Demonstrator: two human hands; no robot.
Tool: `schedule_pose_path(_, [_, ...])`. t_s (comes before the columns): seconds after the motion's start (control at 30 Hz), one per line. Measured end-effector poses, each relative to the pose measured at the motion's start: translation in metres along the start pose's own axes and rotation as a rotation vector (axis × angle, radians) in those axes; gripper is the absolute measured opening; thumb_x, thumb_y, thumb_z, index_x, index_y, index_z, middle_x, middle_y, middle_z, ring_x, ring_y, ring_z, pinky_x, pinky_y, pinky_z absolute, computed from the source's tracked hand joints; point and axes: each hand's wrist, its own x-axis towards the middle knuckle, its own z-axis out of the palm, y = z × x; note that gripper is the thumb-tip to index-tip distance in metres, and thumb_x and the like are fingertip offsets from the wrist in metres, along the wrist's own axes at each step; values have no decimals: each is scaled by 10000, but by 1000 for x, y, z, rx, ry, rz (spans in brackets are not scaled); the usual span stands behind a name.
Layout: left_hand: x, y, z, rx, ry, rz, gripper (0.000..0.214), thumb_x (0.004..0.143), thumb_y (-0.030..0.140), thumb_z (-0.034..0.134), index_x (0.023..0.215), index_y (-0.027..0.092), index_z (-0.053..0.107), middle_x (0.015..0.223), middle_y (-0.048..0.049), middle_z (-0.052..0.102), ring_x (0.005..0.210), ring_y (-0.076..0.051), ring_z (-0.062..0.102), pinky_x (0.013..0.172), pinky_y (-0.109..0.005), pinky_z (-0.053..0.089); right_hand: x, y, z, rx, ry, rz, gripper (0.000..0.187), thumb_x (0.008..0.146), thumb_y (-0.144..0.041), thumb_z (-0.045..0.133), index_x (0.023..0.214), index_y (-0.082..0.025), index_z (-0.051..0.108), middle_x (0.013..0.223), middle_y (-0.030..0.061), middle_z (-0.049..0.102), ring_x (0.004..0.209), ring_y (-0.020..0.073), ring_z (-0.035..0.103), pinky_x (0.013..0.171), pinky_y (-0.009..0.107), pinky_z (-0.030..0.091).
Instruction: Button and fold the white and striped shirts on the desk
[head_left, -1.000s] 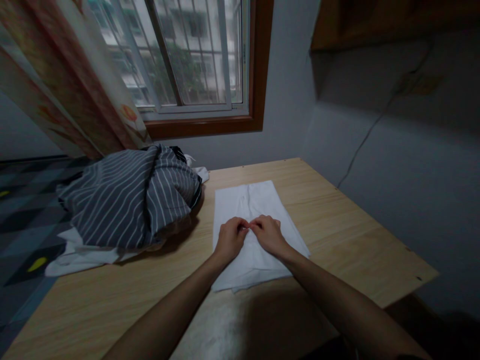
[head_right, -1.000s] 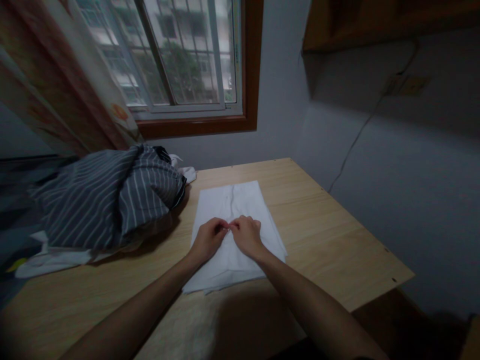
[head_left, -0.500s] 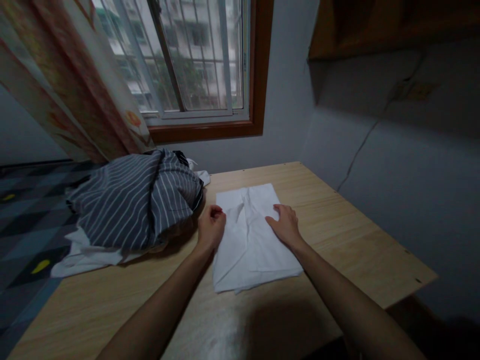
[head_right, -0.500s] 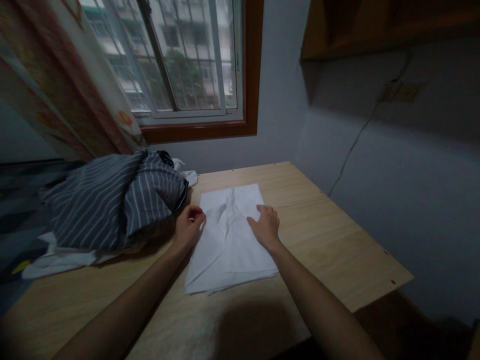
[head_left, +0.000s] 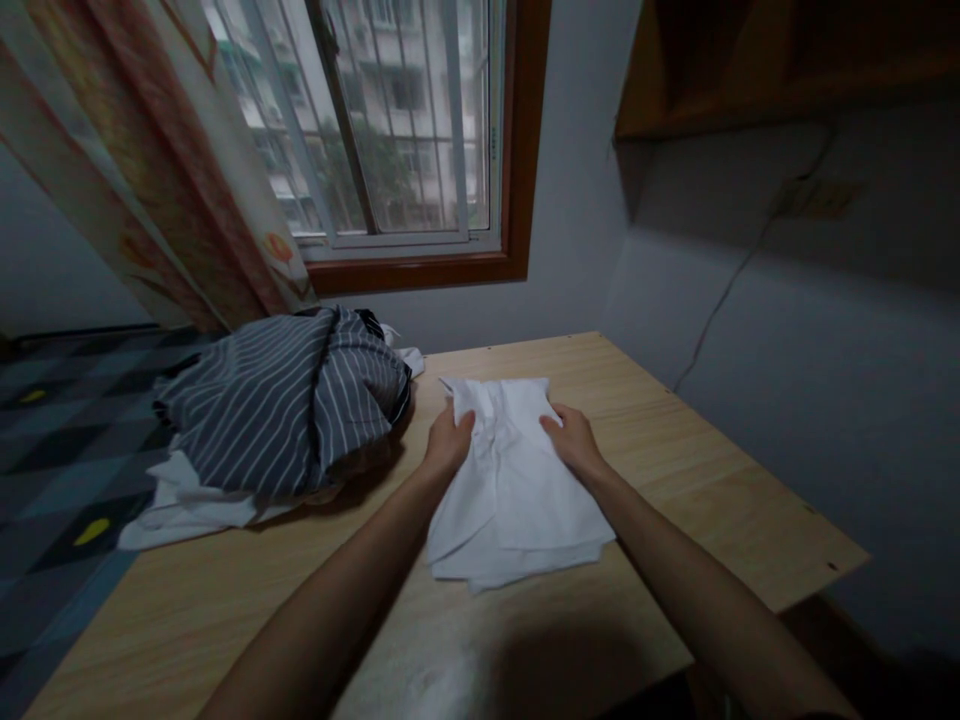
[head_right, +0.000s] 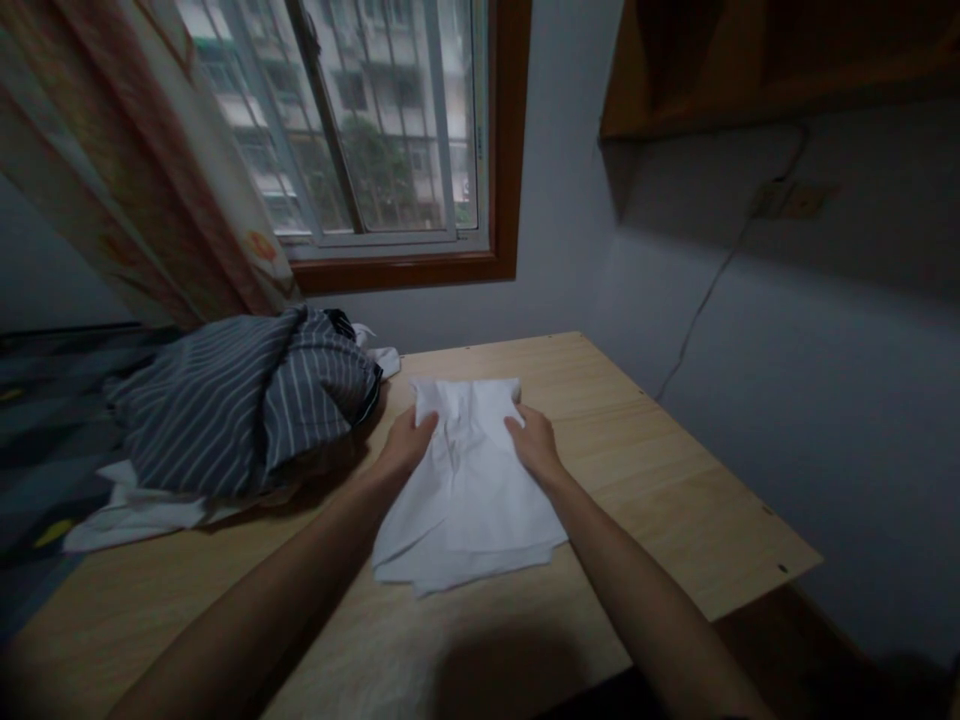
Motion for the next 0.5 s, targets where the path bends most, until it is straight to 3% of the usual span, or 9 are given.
schedule_pose_path(0.1, [17, 31, -8, 176, 147, 279, 294, 921, 237, 440, 1104, 148, 653, 1028, -103, 709, 984, -233, 641, 890, -329, 466, 26, -29, -19, -6, 169, -146, 278, 846, -297, 490, 894, -153, 723, 882, 90, 719, 834, 224, 644, 806, 333, 479])
schedule_pose_path(0.2, [36, 65, -23, 191, 440, 528, 332, 954, 298, 382, 1109, 161, 641, 1151, -112, 654, 1083, -222, 584, 943, -326, 422, 57, -62, -48, 86, 453, -338, 289, 846, -322, 509, 978, -169, 716, 1083, 110, 678, 1005, 222, 611, 895, 350, 457])
schedule_pose_path(0.27, [44, 75, -34, 208, 583, 547, 334, 952, 321, 376, 1030, 158, 657, 1163, -118, 636, 1111, -231, 559, 951, -339, 405, 72, -72, -67, 77, 576, -370, 304, 852, -330, 495, 1000, -182, 715, 1154, 108, 651, 1065, 215, 585, 910, 350, 450])
schedule_pose_path(0.3, [46, 74, -38, 220, 580, 493, 339, 949, 327, 373, 951, 157, 666, 1086, -114, 659, 1057, -231, 580, 917, -338, 418, 76, -72, -74, 37, 558, -338, 306, 852, -329, 485, 976, -180, 722, 1103, 102, 670, 1030, 215, 597, 880, 344, 461])
schedule_pose_path(0.37, [44, 61, -43, 220, 377, 267, 379, 934, 319, 365, 741, 158, 649, 807, -90, 674, 836, -215, 620, 772, -314, 452, 71, -63, -83, -106, 343, -214, 289, 832, -304, 489, 866, -166, 740, 870, 76, 707, 865, 212, 630, 781, 318, 477])
schedule_pose_path(0.43, [33, 38, -44, 194, 78, 35, 380, 882, 292, 418, 569, 163, 590, 565, -60, 597, 607, -188, 582, 606, -282, 433, 55, -44, -84, -238, -1, -118, 231, 779, -264, 540, 752, -153, 741, 689, 56, 684, 722, 197, 621, 699, 286, 464])
schedule_pose_path(0.5, [19, 13, -43, 120, -158, -90, 300, 778, 262, 536, 497, 161, 563, 464, -39, 541, 478, -161, 522, 503, -260, 385, 32, -24, -80, -230, -285, -126, 178, 726, -241, 595, 769, -156, 745, 713, 57, 698, 702, 186, 614, 668, 262, 452])
